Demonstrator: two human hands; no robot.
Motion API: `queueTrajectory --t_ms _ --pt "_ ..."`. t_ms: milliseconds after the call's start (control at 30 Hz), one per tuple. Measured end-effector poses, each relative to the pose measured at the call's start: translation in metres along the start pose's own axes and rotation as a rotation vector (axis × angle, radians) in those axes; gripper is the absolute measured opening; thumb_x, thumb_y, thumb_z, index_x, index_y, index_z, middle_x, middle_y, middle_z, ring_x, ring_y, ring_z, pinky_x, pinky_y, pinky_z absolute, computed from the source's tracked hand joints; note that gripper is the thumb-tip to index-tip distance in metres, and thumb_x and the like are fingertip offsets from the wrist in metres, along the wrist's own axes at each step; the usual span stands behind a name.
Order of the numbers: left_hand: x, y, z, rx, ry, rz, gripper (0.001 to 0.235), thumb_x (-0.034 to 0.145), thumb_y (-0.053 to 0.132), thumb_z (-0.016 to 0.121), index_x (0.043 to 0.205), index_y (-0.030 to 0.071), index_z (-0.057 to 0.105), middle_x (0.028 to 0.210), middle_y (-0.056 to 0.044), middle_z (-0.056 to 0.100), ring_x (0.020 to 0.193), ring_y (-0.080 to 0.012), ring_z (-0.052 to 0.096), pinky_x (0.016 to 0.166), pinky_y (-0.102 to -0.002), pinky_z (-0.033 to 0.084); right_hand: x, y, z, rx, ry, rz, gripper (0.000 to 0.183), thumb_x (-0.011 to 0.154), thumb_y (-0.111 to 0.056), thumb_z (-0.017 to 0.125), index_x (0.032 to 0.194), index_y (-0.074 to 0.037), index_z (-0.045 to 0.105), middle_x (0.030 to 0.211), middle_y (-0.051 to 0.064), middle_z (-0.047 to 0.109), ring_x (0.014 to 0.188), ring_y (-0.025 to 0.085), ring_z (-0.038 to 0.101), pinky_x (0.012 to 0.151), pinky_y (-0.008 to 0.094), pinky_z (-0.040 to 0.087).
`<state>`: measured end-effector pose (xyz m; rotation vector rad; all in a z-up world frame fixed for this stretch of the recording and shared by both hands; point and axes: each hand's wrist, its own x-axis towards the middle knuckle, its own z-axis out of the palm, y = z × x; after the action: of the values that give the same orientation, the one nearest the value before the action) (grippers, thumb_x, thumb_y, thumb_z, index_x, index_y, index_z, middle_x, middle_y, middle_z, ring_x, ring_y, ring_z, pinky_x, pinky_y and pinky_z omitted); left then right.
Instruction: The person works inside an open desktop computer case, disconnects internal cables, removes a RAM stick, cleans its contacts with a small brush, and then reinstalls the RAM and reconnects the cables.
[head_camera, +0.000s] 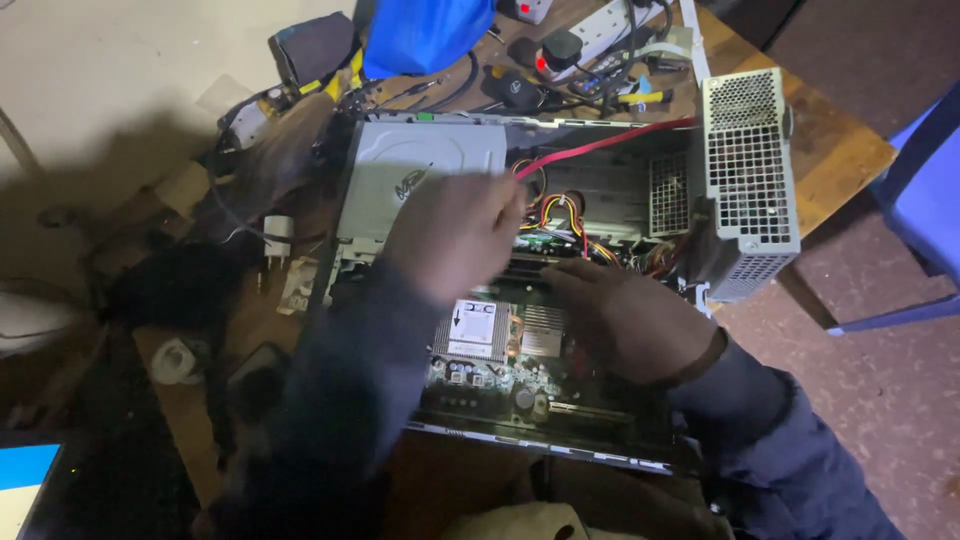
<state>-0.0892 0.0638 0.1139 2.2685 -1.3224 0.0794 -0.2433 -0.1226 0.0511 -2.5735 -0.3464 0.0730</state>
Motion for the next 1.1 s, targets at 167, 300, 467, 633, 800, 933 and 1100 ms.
queueTrajectory --t_ms 167,300,467,633,800,933,1100 --pt "0.094 -0.059 0.072 0.343 -0.176 -0.019 0.016 0.087 0.023 0.070 0.098 0.021 0.082 0.096 -0.009 0.080 0.107 -0.0381 0.076 0.088 -0.048 0.063 0.002 -0.023 -0.013 0.034 0.042 0.017 0.056 0.089 -0.010 0.066 0.144 -0.004 0.064 0.137 0.030 0.068 0.101 0.060 0.074 0.076 0.069 0.063" --pt "0.111 -0.079 0.101 0.412 -0.084 0.116 0.015 0.080 0.015 0.082 0.093 0.018 0.088 0.103 -0.017 0.072 0.113 -0.0484 0.068 0.082 -0.045 0.065 0.002 -0.023 -0.015 0.056 0.062 0.008 0.044 0.092 -0.010 0.062 0.134 -0.009 0.073 0.136 0.024 0.071 0.097 0.056 0.075 0.071 0.067 0.064" --pt "0.084 -0.066 0.109 0.436 -0.066 0.164 0.020 0.086 0.014 0.080 0.104 0.017 0.086 0.098 -0.017 0.072 0.116 -0.0448 0.065 0.098 -0.043 0.050 0.004 -0.018 -0.017 0.060 0.056 -0.021 0.047 0.089 -0.004 0.061 0.134 -0.008 0.072 0.138 0.022 0.069 0.094 0.054 0.076 0.070 0.063 0.065" --pt "0.095 -0.067 0.100 0.575 -0.274 0.202 0.037 0.080 0.014 0.084 0.117 0.018 0.083 0.092 -0.014 0.081 0.107 -0.0336 0.072 0.115 -0.049 0.029 0.005 -0.020 -0.018 0.058 0.050 -0.031 0.048 0.090 -0.001 0.061 0.138 -0.005 0.070 0.135 0.026 0.069 0.099 0.055 0.076 0.070 0.062 0.064" --pt "0.099 -0.073 0.100 0.409 -0.239 0.177 0.045 0.076 0.013 0.083 0.119 0.014 0.070 0.095 -0.014 0.081 0.106 -0.0316 0.075 0.111 -0.046 0.032 0.002 -0.021 -0.021 0.054 0.022 0.001 0.047 0.093 -0.008 0.063 0.139 -0.010 0.069 0.138 0.024 0.069 0.110 0.055 0.072 0.082 0.065 0.062" --pt "0.102 -0.071 0.089 0.398 -0.308 0.154 0.049 0.073 0.021 0.088 0.118 0.018 0.068 0.105 -0.009 0.080 0.110 -0.0309 0.074 0.104 -0.047 0.034 0.005 -0.029 -0.026 0.063 0.020 0.007 0.044 0.094 -0.009 0.063 0.138 -0.008 0.071 0.137 0.026 0.070 0.112 0.054 0.072 0.083 0.065 0.062" --pt "0.102 -0.094 0.082 0.109 -0.233 0.155 0.028 0.069 0.027 0.088 0.090 0.030 0.071 0.088 0.007 0.076 0.104 -0.0214 0.077 0.097 -0.038 0.044 0.005 -0.027 -0.023 0.078 0.036 0.008 0.041 0.094 -0.009 0.063 0.135 -0.011 0.071 0.138 0.022 0.070 0.106 0.054 0.073 0.076 0.066 0.063"
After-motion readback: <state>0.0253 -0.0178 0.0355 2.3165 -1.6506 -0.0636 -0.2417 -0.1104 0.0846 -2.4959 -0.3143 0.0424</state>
